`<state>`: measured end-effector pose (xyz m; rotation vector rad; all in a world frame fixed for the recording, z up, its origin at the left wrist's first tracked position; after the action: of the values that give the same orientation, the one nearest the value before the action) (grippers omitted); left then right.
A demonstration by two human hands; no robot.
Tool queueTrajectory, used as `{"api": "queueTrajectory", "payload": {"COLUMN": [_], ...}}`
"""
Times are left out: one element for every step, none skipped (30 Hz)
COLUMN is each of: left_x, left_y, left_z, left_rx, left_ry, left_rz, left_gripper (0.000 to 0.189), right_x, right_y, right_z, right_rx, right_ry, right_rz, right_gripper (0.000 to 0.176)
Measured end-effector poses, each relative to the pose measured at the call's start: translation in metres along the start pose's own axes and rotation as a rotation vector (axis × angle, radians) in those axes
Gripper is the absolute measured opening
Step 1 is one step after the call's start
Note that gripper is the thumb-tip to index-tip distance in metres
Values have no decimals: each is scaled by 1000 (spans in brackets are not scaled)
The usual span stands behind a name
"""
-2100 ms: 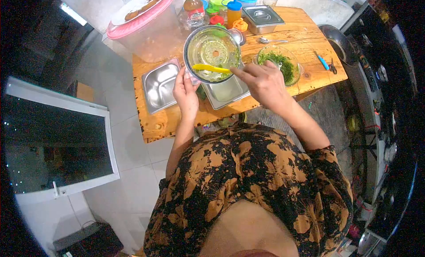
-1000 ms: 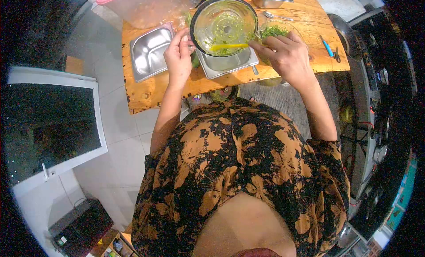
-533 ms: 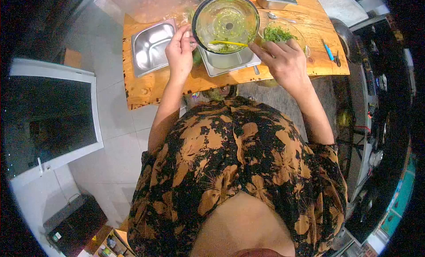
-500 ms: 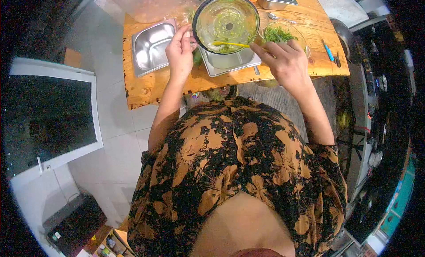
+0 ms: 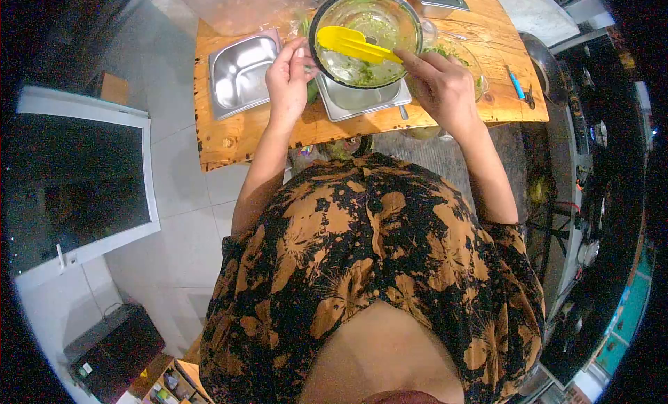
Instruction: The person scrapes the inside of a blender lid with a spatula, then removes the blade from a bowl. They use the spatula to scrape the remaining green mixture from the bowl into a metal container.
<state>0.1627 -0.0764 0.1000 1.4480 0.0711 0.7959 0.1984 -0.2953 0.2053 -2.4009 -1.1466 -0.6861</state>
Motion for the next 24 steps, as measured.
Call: {"api": "queueTrajectory", "payload": {"left_x": [1, 1, 1, 1, 2, 2, 2, 3, 4, 5, 6, 8, 9, 10, 10, 11, 11, 13, 14, 15, 16, 17, 20, 21], "left_y": [0, -1, -2, -2, -4, -5, -5, -4, -4, -4, -5, -6, -7, -8, -9, -8, -6, -4, -4, -5, -5, -5, -1, 1], "left_z": [1, 1, 1, 1, 1, 1, 1, 0, 0, -1, -1, -2, -3, -3, -2, -2, -1, -1, -1, -1, -2, -2, -1, 0], "left_rx": [0, -18, -36, -35, -41, -48, -48, -26, -4, -4, 1, 6, 6, 5, 4, 4, 33, 61, 62, 63, 64, 64, 93, 121], "left_ry": [-1, 15, 31, 29, 32, 35, 33, 36, 40, 37, 31, 25, 24, 12, 2, 0, -15, -29, -30, -28, -27, -27, -65, -104], "left_rz": [1, -9, -20, -20, -37, -56, -57, -49, -42, -41, -37, -34, -34, -31, -29, -29, -25, -19, -18, -15, -12, -13, 21, 54], "left_gripper": [27, 27, 27, 27, 27, 26, 26, 26, 26, 26, 26, 26, 26, 26, 26, 26, 26, 26, 26, 25, 25, 25, 25, 25], "right_x": [0, 1, 0, 0, 0, 0, -1, 0, 0, 1, 2, 2, 2, 3, 4, 4, 5, 6, 6, 7, 7, 5, 5, 4], "right_y": [2, 3, 4, 5, 7, 7, 7, 9, 8, 7, 9, 7, 6, 7, 7, 6, 7, 5, 4, 4, 2, -1, -2, -5], "right_z": [1, 1, 1, 1, 1, 1, 2, 1, 0, -1, -2, -2, -2, -3, -3, -3, -5, -7, -8, -10, -10, -10, -12, -12], "right_rx": [25, 25, 51, 77, 77, 63, 48, 48, 45, 42, 41, 6, -30, -30, -44, -59, -59, -65, -70, -70, -130, -190, -190, -232], "right_ry": [-22, -21, -25, -29, -28, -43, -57, -56, -58, -59, -57, -54, -51, -50, -62, -75, -74, -86, -97, -97, -101, -105, -106, -113], "right_rz": [15, 15, 14, 16, 17, -8, -33, -30, -60, -90, -88, -128, -169, -167, -181, -196, -195, -220, -244, -243, -279, -316, -316, -322], "right_gripper": [43, 43, 43, 43, 43, 44, 45, 45, 46, 46, 46, 44, 43, 43, 42, 40, 40, 40, 39, 39, 37, 36, 36, 35]}}
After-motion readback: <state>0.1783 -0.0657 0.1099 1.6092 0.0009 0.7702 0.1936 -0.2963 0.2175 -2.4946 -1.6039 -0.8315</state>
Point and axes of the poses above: each hand's wrist, its own x-axis towards the middle knuckle, its own z-axis out of the palm, y = z × x, the point moved 7 cm from there along x, towards the middle knuckle, and after that the axes turned 13 degrees about z, right-handed, at the moved point
